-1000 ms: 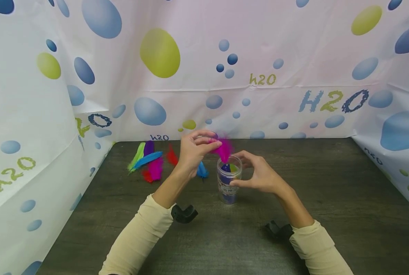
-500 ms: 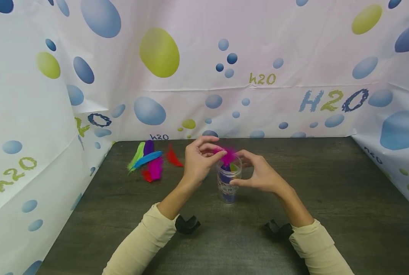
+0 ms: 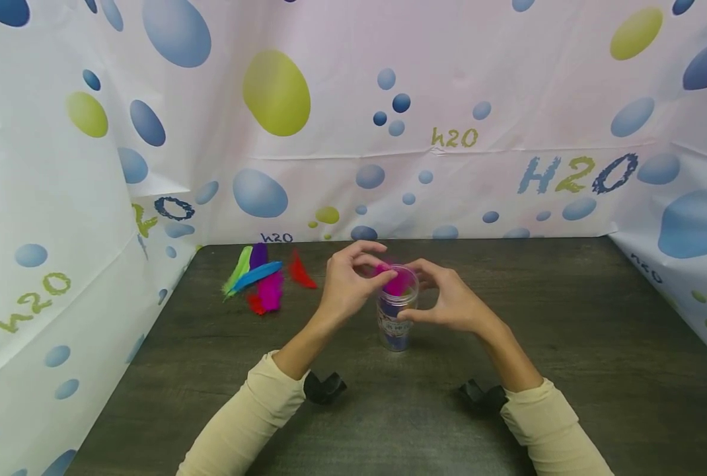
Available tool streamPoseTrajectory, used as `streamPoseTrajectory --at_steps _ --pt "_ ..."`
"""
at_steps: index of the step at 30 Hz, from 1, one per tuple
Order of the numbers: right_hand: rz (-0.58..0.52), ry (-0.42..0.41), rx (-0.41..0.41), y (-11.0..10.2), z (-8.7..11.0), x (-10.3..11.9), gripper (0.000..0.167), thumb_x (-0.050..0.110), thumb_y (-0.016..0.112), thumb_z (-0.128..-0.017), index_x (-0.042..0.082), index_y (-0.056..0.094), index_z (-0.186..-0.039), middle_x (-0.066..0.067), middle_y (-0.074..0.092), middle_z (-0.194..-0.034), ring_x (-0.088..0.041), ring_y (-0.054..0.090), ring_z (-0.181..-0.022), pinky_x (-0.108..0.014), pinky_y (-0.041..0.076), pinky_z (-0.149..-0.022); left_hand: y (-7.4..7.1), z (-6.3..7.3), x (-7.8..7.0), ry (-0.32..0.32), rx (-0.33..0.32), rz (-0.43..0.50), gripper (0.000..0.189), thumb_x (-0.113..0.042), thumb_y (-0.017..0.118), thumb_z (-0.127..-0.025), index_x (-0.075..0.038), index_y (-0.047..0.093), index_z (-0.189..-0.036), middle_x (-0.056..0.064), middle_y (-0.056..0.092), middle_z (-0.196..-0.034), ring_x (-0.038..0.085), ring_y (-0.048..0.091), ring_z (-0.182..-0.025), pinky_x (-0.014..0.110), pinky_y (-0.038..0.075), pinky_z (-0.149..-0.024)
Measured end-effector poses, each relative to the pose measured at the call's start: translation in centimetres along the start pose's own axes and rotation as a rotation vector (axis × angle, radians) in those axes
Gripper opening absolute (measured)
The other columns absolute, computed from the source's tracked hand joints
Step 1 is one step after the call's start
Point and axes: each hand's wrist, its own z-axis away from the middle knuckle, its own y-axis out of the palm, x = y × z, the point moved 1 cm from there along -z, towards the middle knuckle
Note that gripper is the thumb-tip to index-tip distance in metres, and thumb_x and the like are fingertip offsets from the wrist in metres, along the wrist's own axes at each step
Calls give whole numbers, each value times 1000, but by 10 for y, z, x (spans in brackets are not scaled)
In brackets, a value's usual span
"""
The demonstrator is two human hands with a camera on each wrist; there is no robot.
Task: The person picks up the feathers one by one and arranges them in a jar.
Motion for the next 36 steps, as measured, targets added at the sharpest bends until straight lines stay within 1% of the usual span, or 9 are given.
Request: streamPoseTrajectory --at_steps 4,7,11,15,19,24,28,33,36 --pt "-4 -3 1 0 0 0 63 14 89 -81 1 57 -134 -16 68 -127 -39 68 -114 -62 54 -98 -2 -1 0 50 19 -2 33 -4 85 -84 1 71 -114 15 79 -92 32 73 -88 49 62 -80" --pt "-4 -10 0 0 0 -1 63 14 89 -81 1 57 -134 -16 68 -126 -38 68 -114 -61 54 -98 -3 -2 1 70 28 -1 30 -6 84 -86 2 72 -112 14 79 -93 31 69 -102 54 59 -84" --pt "-8 -25 -1 0 0 -2 62 13 88 -82 1 58 -134 -16 68 -126 -40 67 -115 -60 54 -98 -5 -3 1 72 31 -14 24 -8 82 -88 0 74 -109 12 79 -96 26 65 -111 50 58 -84" --pt "-7 -28 4 0 1 -3 61 12 88 -83 1 57 -134 -17 68 -126 -43 66 -115 -60 54 -99 -7 -3 1 74 27 -6 22 -7 81 -89 -1 74 -109 11 80 -97 25 67 -109 46 58 -83" --pt "-1 -32 7 0 1 -4 62 12 88 -83 1 57 -135 -18 68 -125 -41 67 -114 -59 55 -98 -12 -3 2 91 11 28 21 -6 78 -92 1 73 -111 12 79 -97 27 67 -107 43 58 -83" --pt "-4 -36 3 0 0 -3 62 11 87 -83 0 56 -135 -21 67 -124 -45 67 -113 -60 55 -97 -22 -2 6 70 -16 43 20 -4 74 -95 2 72 -114 15 78 -100 26 69 -99 34 56 -79" --pt "0 -27 5 0 0 -1 62 12 87 -83 1 56 -135 -21 68 -124 -45 67 -113 -61 55 -97 -34 -2 14 62 -19 -17 20 -3 73 -96 2 72 -115 16 77 -100 28 72 -94 31 55 -75" --pt "-1 -13 7 -1 1 -1 63 12 88 -82 1 56 -136 -20 68 -125 -45 67 -114 -62 54 -97 -48 -4 30 62 -54 -163 18 -3 74 -94 2 74 -112 15 77 -95 28 74 -88 27 55 -69" --pt "3 -8 5 0 1 -1 63 12 88 -82 2 56 -136 -19 68 -124 -43 67 -114 -62 54 -97 -55 -7 42 48 -77 -237 17 -3 74 -93 2 74 -110 15 77 -92 29 72 -82 29 56 -68"
